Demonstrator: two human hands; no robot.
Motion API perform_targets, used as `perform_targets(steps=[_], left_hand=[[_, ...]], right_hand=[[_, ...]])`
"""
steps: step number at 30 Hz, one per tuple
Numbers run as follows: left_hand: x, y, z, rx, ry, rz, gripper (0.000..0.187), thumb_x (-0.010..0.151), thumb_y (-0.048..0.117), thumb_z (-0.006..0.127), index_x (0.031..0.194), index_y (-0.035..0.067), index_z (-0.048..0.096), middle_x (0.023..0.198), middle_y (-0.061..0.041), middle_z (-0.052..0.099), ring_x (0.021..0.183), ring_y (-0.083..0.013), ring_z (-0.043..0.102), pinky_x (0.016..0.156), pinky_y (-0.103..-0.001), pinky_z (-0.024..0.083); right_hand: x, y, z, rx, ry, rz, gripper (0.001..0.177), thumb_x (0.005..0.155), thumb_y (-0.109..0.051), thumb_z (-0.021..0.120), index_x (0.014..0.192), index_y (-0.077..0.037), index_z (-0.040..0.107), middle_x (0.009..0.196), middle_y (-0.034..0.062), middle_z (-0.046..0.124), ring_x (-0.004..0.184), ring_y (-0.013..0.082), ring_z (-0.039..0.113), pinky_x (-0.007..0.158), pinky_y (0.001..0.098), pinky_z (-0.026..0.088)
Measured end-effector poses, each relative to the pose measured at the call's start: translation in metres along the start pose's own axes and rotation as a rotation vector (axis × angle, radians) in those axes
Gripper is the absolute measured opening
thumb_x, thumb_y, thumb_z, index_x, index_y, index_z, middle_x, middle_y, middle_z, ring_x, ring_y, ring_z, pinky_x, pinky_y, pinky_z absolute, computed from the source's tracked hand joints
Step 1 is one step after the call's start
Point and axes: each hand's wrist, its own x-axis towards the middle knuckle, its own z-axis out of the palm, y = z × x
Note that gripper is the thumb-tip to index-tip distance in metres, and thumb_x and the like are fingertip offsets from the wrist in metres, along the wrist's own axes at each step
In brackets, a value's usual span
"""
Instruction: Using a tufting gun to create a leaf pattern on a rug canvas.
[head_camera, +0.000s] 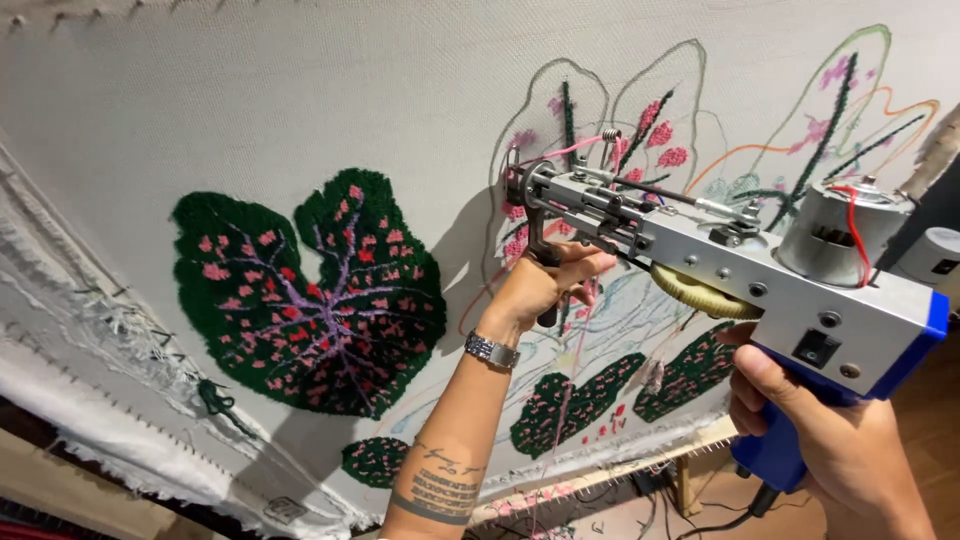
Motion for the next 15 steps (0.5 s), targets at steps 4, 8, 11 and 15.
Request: perform_targets(steps=[4,8,11,15], left_hand=[[-0.014,0.013,0.016,0.030,-0.060,-0.096,0.032,0.091,0.033,0.074,0.109,0.006,0.077,0.103,-0.005,0.078,0.065,-0.0099,0.067,0.053,-0.023,0.046],[-0.022,0.025,0.031,0.024,-0.048,-0.167,0.034,0.092,0.036,0.073,0.109,0.008,0.078,0.102,-0.007,0.079,0.061,-0.0119,0.068,0.049,-0.024,0.042],[-0.028,0.033,0.037,0.114,-0.086,-0.118,0.034,0.094,0.036,0.070,0.113,0.010,0.078,0.102,-0.005,0.079,0.065,-0.0103,0.071,0.050,-0.021,0.042],[-0.031,0.017,0.036,0.168,-0.096,-0.081,0.034,0.096,0.035,0.069,0.109,0.006,0.079,0.102,-0.004,0.078,0.067,-0.0109,0.073,0.051,-0.021,0.045]], right_hand=[[-0.005,0.004,-0.030,0.013,-0.014,0.036,0.030,0.100,-0.009,0.069,0.119,0.014,0.062,0.076,0.0121,0.055,0.060,0.0207,0.051,0.049,0.0354,0.043],[-0.011,0.000,-0.044,0.030,-0.048,0.054,0.038,0.103,-0.013,0.065,0.128,0.016,0.062,0.073,0.0125,0.050,0.058,0.0218,0.048,0.050,0.0363,0.041],[-0.012,0.013,-0.067,0.004,-0.006,0.120,0.039,0.105,-0.017,0.064,0.129,0.013,0.061,0.075,0.0117,0.048,0.061,0.0204,0.045,0.051,0.0369,0.041],[-0.015,0.011,-0.067,0.026,-0.036,0.119,0.039,0.105,-0.016,0.065,0.130,0.012,0.055,0.076,0.0129,0.048,0.062,0.0219,0.046,0.051,0.0372,0.041]])
